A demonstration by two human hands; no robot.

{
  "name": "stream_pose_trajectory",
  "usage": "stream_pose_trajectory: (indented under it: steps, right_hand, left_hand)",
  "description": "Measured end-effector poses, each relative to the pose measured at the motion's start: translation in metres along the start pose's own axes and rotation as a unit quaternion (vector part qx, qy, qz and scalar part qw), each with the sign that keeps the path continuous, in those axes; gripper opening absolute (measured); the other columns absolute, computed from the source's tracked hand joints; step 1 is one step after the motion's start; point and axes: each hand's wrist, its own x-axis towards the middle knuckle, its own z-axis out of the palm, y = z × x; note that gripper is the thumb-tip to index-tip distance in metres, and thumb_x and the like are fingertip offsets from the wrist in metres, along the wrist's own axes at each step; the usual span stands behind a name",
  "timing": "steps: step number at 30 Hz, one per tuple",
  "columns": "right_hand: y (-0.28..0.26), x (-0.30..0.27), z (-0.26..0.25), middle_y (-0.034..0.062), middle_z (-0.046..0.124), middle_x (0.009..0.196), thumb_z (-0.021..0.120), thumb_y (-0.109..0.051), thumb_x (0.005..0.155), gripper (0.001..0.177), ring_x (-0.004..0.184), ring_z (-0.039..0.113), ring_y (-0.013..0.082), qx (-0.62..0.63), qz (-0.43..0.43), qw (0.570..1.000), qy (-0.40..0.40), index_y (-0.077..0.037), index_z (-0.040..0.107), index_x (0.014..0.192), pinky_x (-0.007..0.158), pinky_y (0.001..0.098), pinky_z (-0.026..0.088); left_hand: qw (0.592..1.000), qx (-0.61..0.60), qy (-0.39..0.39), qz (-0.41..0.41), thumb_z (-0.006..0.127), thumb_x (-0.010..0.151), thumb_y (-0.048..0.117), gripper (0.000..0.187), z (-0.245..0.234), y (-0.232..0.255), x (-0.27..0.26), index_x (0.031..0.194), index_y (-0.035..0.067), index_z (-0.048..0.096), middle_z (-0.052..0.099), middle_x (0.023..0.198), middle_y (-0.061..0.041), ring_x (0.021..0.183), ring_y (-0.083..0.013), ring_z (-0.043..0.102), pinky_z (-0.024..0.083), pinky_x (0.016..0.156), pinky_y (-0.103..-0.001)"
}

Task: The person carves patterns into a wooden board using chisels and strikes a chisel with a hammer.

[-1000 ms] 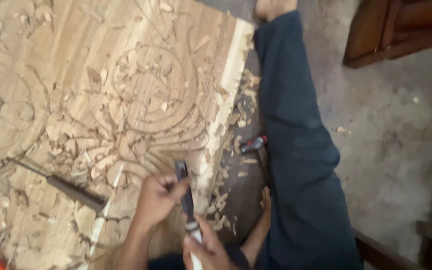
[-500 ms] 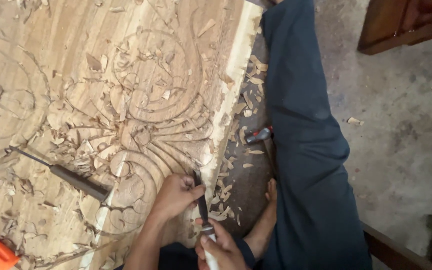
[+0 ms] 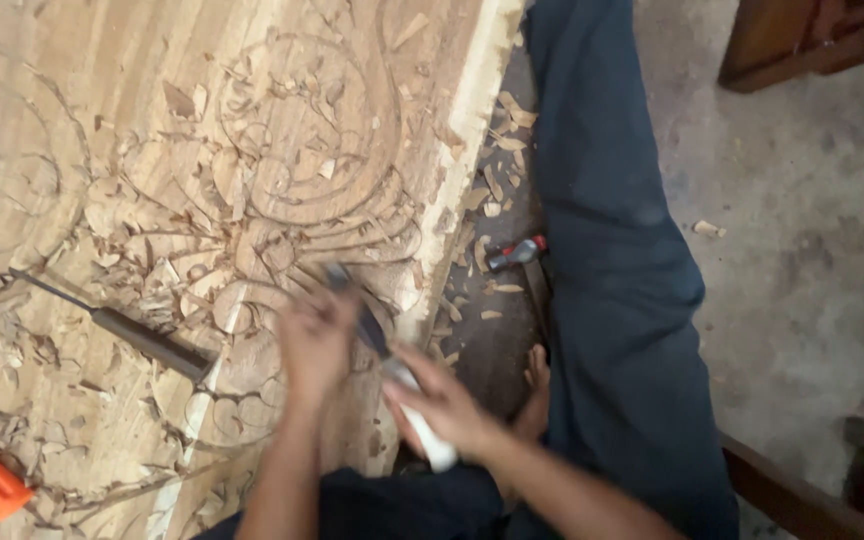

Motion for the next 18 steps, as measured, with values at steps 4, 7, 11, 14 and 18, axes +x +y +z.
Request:
stream_pose_trajectory:
  steps: [4,7,11,14,18]
  right_hand:
    - [-0.013,0.013,0.036,0.0018,0.057,0.071,0.06,-0.015,0.105,0.063,0.051,0.055,0.0094,-0.104,-0.092,0.989,-0.043,-0.02,0.029,0.16,0.046,0.0267,0.046]
    - [0.033,0.001,0.015,0.0032,0.057,0.073,0.06,-0.017,0.107,0.058,0.053,0.055,0.0105,-0.054,-0.096,0.993,-0.053,-0.014,0.034,0.158,0.049,0.0257,0.044]
    - [0.05,-0.026,0.021,0.0065,0.057,0.076,0.062,-0.018,0.101,0.054,0.053,0.056,0.0153,0.133,0.02,0.991,0.024,-0.015,0.04,0.15,0.049,0.0293,0.046]
    - [0.072,-0.031,0.003,0.008,0.054,0.076,0.063,-0.014,0.102,0.056,0.059,0.052,0.0129,0.173,-0.014,0.985,0.0,-0.014,0.04,0.153,0.055,0.0291,0.047]
    - [0.045,-0.036,0.006,0.0083,0.055,0.075,0.062,-0.019,0.101,0.053,0.055,0.052,0.0138,0.145,0.01,0.989,-0.011,-0.014,0.043,0.15,0.052,0.0274,0.046]
  left_hand:
    - [0.989,-0.131,-0.023,0.059,0.075,0.093,0.014,0.022,-0.042,0.041,0.024,0.075,0.002,0.07,0.063,0.064,-0.001,0.055,-0.0068,0.052,0.04,0.049,-0.023]
    - [0.979,-0.102,-0.169,-0.041,0.075,0.084,0.013,0.012,-0.034,0.035,0.027,0.077,0.004,0.077,0.07,0.062,0.0,0.052,-0.0078,0.06,0.046,0.047,-0.024]
    - [0.946,0.009,-0.302,-0.116,0.079,0.085,0.02,0.026,-0.013,0.009,0.023,0.072,-0.002,0.071,0.067,0.059,-0.006,0.05,-0.0114,0.063,0.049,0.047,-0.026]
    - [0.943,0.053,-0.295,-0.145,0.082,0.081,0.022,0.03,-0.006,0.013,0.016,0.072,-0.004,0.071,0.067,0.058,-0.01,0.048,-0.0142,0.063,0.048,0.046,-0.028]
    - [0.944,0.061,-0.274,-0.17,0.08,0.079,0.021,0.023,-0.001,0.022,0.014,0.073,0.001,0.072,0.07,0.058,-0.006,0.048,-0.0131,0.065,0.051,0.046,-0.027]
